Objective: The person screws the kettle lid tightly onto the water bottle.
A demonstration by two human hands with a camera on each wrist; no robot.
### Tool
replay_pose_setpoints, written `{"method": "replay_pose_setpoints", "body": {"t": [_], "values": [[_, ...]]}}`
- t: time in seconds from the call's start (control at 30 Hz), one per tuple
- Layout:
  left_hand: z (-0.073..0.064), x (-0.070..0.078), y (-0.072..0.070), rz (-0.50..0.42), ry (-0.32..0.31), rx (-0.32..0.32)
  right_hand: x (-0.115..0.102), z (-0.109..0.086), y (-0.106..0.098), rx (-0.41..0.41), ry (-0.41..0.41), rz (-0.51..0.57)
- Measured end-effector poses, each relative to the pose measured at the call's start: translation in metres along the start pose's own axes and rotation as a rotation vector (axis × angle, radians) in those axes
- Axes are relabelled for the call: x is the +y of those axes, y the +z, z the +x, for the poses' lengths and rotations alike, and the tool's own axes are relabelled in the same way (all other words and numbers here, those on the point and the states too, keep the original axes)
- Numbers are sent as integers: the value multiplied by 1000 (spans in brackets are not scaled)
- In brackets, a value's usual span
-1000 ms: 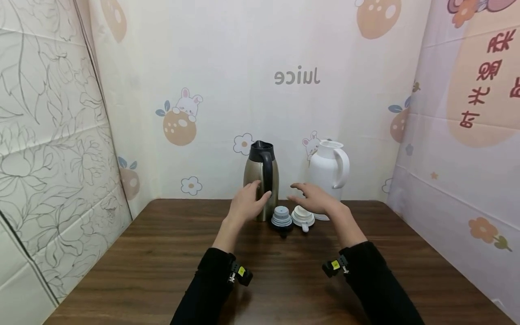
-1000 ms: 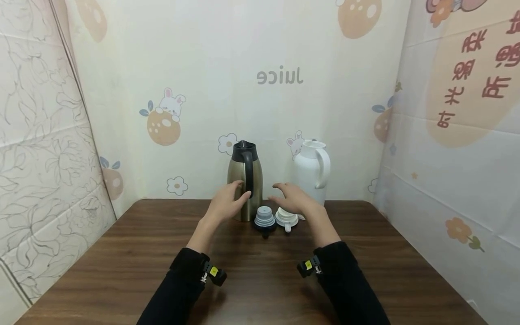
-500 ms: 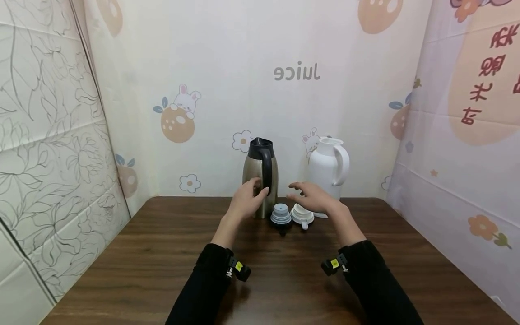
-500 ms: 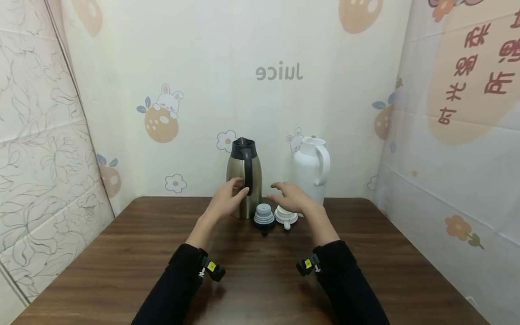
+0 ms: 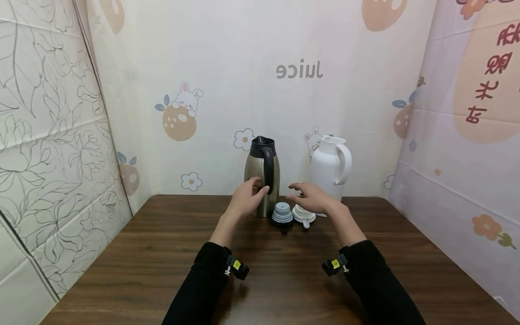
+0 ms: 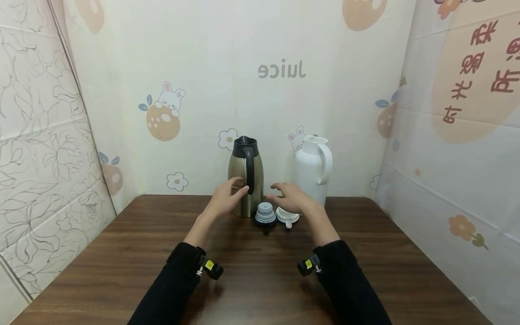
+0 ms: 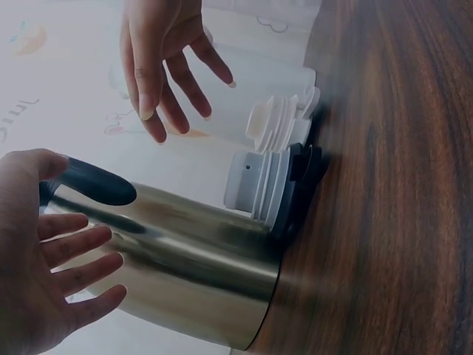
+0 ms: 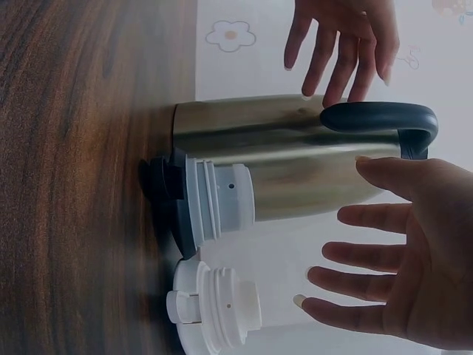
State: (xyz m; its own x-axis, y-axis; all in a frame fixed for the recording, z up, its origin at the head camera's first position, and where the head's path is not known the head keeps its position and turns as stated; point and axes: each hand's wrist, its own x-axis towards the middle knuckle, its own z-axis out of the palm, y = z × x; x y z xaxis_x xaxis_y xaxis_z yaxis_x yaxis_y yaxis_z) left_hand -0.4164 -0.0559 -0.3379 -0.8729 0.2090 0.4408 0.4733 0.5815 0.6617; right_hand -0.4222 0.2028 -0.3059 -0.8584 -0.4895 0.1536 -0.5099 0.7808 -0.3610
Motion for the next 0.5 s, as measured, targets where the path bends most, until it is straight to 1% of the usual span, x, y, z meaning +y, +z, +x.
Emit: {"method": "replay_pose_setpoints", "body": {"t": [0.1, 0.2, 0.37, 0.5], "values": [[1, 0, 4, -45, 14, -9, 0, 0, 1, 1, 1, -9], [1, 1, 8, -109, 10, -20, 0, -1, 2, -3, -8, -13], [2, 5, 12, -268, -44, -36, 0, -1, 2, -11, 2, -5], [3, 8, 14, -356, -86, -44, 1, 0, 2, -17, 4, -10]]}}
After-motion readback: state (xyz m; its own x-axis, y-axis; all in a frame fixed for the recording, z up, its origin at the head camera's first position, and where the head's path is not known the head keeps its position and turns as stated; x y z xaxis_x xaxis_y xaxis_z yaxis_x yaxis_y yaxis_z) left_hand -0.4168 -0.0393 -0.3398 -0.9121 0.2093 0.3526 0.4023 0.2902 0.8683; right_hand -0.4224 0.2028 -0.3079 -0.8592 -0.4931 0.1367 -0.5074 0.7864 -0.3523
